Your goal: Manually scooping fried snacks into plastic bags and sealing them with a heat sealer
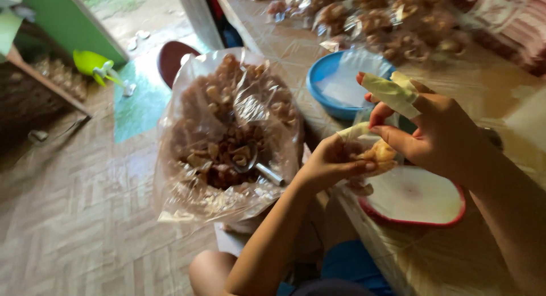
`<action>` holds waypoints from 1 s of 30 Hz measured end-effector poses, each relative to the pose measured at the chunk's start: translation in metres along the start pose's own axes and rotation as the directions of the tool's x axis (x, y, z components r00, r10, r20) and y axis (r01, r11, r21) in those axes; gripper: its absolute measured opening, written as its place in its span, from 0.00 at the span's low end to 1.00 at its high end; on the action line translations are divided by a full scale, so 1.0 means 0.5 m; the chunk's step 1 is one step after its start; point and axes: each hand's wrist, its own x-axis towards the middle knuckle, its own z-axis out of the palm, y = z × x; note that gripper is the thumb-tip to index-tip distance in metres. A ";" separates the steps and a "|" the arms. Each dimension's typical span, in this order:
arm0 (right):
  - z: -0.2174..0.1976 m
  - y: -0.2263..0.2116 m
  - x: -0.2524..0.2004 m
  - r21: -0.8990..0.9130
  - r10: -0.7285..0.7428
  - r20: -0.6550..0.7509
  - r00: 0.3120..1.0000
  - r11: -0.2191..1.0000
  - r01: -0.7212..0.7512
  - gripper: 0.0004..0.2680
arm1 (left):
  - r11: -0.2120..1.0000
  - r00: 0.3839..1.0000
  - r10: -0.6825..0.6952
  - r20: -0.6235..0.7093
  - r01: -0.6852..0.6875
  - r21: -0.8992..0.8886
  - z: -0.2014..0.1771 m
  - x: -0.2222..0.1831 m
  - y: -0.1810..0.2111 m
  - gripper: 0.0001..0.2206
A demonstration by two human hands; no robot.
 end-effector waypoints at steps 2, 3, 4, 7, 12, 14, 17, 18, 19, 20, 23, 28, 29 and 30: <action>0.015 -0.011 0.011 0.018 0.017 0.030 0.999 1.000 -0.017 0.23 | 1.000 0.997 0.011 -0.075 -0.011 0.009 -0.018 -0.018 -0.010 0.24; 0.023 -0.018 0.018 0.023 0.043 0.050 0.998 0.999 -0.044 0.23 | 1.000 0.991 0.019 -0.132 -0.016 0.018 -0.027 -0.027 -0.013 0.21; 0.030 -0.021 0.022 0.029 0.029 0.057 0.998 0.999 -0.030 0.23 | 0.999 0.989 0.029 -0.144 -0.026 0.023 -0.031 -0.032 -0.008 0.21; 0.052 -0.029 0.037 0.072 0.055 0.083 0.995 0.996 -0.061 0.22 | 0.967 0.984 0.149 -0.098 -0.124 0.224 -0.035 -0.047 0.013 0.35; 0.080 -0.020 0.046 0.097 -0.013 0.125 0.992 0.995 0.001 0.23 | 0.988 0.982 0.155 -0.104 -0.152 0.036 -0.023 -0.059 0.047 0.27; 0.068 -0.029 0.050 0.058 0.004 0.113 0.994 0.998 -0.011 0.23 | 0.992 0.990 0.125 -0.069 -0.123 0.036 -0.043 -0.057 0.029 0.33; 0.048 -0.038 0.050 0.050 -0.038 0.058 0.998 0.998 0.035 0.23 | 0.997 0.996 0.077 -0.055 -0.079 -0.018 -0.043 -0.055 0.013 0.35; 0.041 -0.040 0.048 0.079 -0.096 0.021 0.995 0.992 0.094 0.23 | 0.995 0.995 0.058 -0.081 -0.064 -0.076 -0.038 -0.055 0.008 0.32; 0.040 -0.036 0.040 0.073 -0.090 0.017 0.996 0.993 0.088 0.23 | 0.995 0.996 0.055 -0.072 -0.061 -0.079 -0.036 -0.053 0.008 0.32; 0.037 -0.031 0.031 0.033 -0.074 -0.045 0.996 0.997 0.075 0.21 | 0.993 0.994 0.058 -0.090 -0.066 -0.094 -0.033 -0.051 0.008 0.33; 0.062 0.001 -0.030 0.146 0.054 -0.249 0.967 0.989 -0.018 0.21 | 0.995 0.985 0.078 -0.153 -0.087 -0.053 -0.034 -0.040 -0.019 0.28; 0.248 0.244 -0.243 -0.499 -0.027 -0.334 0.942 0.853 -0.152 0.20 | 0.959 0.940 0.265 -0.215 -0.233 0.164 0.027 0.007 -0.047 0.38; 0.226 0.149 -0.190 -0.060 0.258 -0.450 0.855 0.946 -0.317 0.18 | 0.868 0.925 0.336 -0.176 -0.232 0.438 0.043 0.014 -0.051 0.38; 0.190 0.052 -0.149 0.395 0.542 -0.423 0.726 0.832 -0.390 0.21 | 0.703 0.910 0.399 -0.112 -0.225 0.675 0.060 0.023 -0.056 0.40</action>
